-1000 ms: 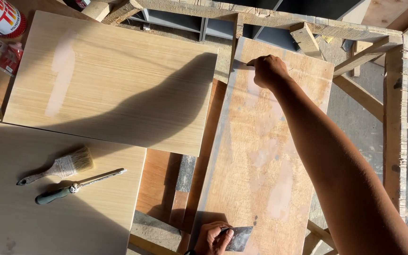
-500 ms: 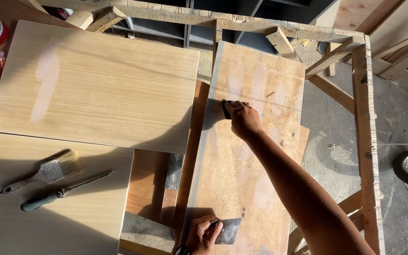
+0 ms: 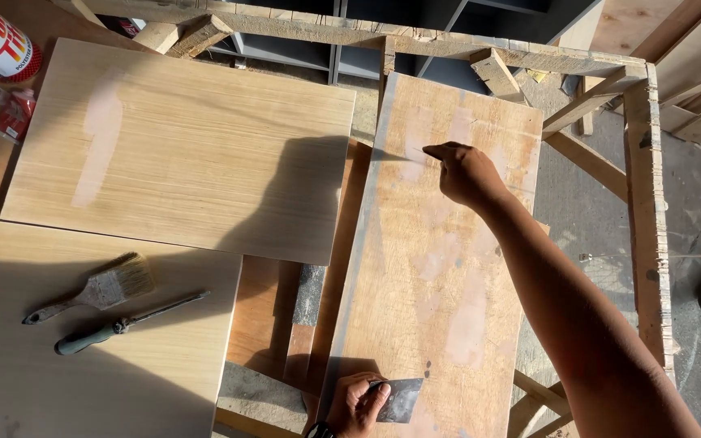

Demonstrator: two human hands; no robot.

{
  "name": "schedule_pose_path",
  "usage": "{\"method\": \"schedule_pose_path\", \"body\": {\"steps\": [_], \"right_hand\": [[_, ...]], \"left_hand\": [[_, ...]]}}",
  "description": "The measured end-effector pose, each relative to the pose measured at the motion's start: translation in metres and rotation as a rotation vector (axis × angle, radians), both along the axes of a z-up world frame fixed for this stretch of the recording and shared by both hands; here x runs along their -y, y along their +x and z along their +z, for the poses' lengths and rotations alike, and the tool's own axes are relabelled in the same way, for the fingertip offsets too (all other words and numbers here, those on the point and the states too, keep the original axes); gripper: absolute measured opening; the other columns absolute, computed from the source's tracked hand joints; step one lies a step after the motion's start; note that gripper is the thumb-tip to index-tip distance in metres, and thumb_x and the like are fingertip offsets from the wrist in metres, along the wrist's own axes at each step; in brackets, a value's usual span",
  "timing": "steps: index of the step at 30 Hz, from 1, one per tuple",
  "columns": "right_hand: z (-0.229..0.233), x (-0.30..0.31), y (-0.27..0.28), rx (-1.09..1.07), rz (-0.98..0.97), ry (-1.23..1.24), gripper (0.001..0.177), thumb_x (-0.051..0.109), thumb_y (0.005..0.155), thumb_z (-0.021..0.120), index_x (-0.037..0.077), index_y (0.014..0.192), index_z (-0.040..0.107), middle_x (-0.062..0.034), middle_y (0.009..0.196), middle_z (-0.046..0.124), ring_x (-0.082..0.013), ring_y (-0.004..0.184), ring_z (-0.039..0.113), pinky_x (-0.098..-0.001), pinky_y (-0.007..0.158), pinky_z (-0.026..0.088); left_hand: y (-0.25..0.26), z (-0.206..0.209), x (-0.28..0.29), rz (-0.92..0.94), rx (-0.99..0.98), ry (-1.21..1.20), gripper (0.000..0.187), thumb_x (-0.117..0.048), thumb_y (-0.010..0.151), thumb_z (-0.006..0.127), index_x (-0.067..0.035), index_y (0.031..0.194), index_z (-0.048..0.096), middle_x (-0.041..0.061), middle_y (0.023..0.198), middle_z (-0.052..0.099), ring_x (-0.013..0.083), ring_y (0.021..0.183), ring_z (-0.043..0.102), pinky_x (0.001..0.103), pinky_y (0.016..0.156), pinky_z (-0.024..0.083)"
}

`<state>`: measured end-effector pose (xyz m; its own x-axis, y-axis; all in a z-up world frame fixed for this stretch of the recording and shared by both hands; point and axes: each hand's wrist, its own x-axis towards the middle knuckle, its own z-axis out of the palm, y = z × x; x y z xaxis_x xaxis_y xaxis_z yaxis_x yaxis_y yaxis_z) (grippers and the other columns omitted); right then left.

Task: Applying wood filler to a plywood board using a small scraper and preparing sandpaper for finishing.

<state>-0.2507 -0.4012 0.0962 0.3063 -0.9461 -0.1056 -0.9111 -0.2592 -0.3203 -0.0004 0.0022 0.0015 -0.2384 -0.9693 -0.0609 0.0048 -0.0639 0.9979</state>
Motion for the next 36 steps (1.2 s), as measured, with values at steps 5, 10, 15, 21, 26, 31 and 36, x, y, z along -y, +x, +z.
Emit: {"method": "schedule_pose_path", "body": {"steps": [5, 10, 15, 21, 26, 31, 36], "right_hand": [[-0.016, 0.11, 0.009, -0.19, -0.036, 0.032, 0.083, -0.016, 0.085, 0.048, 0.021, 0.158, 0.063, -0.0121, 0.15, 0.066, -0.0416, 0.123, 0.067, -0.0502, 0.086, 0.058], [-0.043, 0.162, 0.026, -0.226, 0.007, -0.069, 0.083, -0.018, 0.086, 0.053, 0.025, 0.155, 0.067, -0.0116, 0.143, 0.071, -0.0404, 0.107, 0.072, -0.0492, 0.074, 0.058], [-0.04, 0.158, 0.048, -0.324, -0.032, 0.078, 0.085, -0.017, 0.091, 0.051, 0.031, 0.161, 0.061, -0.0137, 0.138, 0.072, -0.0373, 0.11, 0.071, -0.0469, 0.07, 0.061], [-0.049, 0.082, 0.062, -0.383, -0.041, 0.089, 0.071, -0.008, 0.086, 0.056, 0.018, 0.151, 0.066, -0.017, 0.118, 0.072, -0.0386, 0.098, 0.073, -0.0464, 0.077, 0.062], [-0.068, -0.051, 0.064, -0.182, 0.053, -0.069, 0.074, -0.016, 0.081, 0.058, 0.015, 0.148, 0.068, -0.0138, 0.136, 0.074, -0.0399, 0.11, 0.073, -0.0515, 0.079, 0.064], [-0.046, -0.18, 0.068, -0.071, 0.138, -0.075, 0.063, -0.017, 0.084, 0.058, 0.005, 0.141, 0.07, -0.0162, 0.131, 0.076, -0.04, 0.102, 0.075, -0.0505, 0.079, 0.064], [0.057, -0.252, 0.054, 0.514, -0.498, 0.579, 0.05, 0.02, 0.098, 0.059, 0.017, 0.146, 0.075, -0.0015, 0.135, 0.082, -0.0158, 0.121, 0.072, -0.0333, 0.102, 0.054]], "left_hand": [[-0.002, 0.001, 0.003, 0.004, -0.022, -0.002, 0.038, -0.023, 0.109, 0.069, -0.002, 0.076, 0.069, 0.005, 0.069, 0.068, 0.0141, 0.062, 0.061, 0.029, 0.055, 0.048], [-0.006, -0.02, -0.007, 0.065, -0.079, 0.03, 0.032, -0.019, 0.106, 0.076, 0.006, 0.085, 0.075, 0.009, 0.072, 0.068, 0.0099, 0.058, 0.06, 0.023, 0.047, 0.043], [-0.006, -0.016, -0.003, 0.059, -0.076, -0.049, 0.036, -0.016, 0.107, 0.074, 0.006, 0.078, 0.069, 0.015, 0.077, 0.074, 0.0144, 0.064, 0.066, 0.026, 0.05, 0.047], [-0.001, -0.001, 0.007, 0.011, -0.033, -0.117, 0.037, -0.017, 0.111, 0.067, 0.004, 0.081, 0.067, 0.009, 0.07, 0.064, 0.0177, 0.064, 0.059, 0.033, 0.056, 0.047], [-0.003, -0.006, -0.003, 0.036, -0.032, -0.013, 0.039, -0.024, 0.109, 0.07, 0.001, 0.079, 0.069, 0.007, 0.073, 0.067, 0.0139, 0.064, 0.061, 0.028, 0.053, 0.047], [-0.004, -0.004, 0.0, 0.051, 0.032, 0.022, 0.044, -0.033, 0.109, 0.064, -0.007, 0.074, 0.067, 0.002, 0.066, 0.058, 0.0123, 0.06, 0.052, 0.03, 0.053, 0.039], [-0.01, -0.032, -0.013, 0.103, -0.062, 0.446, 0.053, -0.029, 0.11, 0.07, -0.022, 0.07, 0.037, -0.009, 0.069, 0.033, 0.006, 0.067, 0.03, 0.03, 0.063, 0.025]]}}
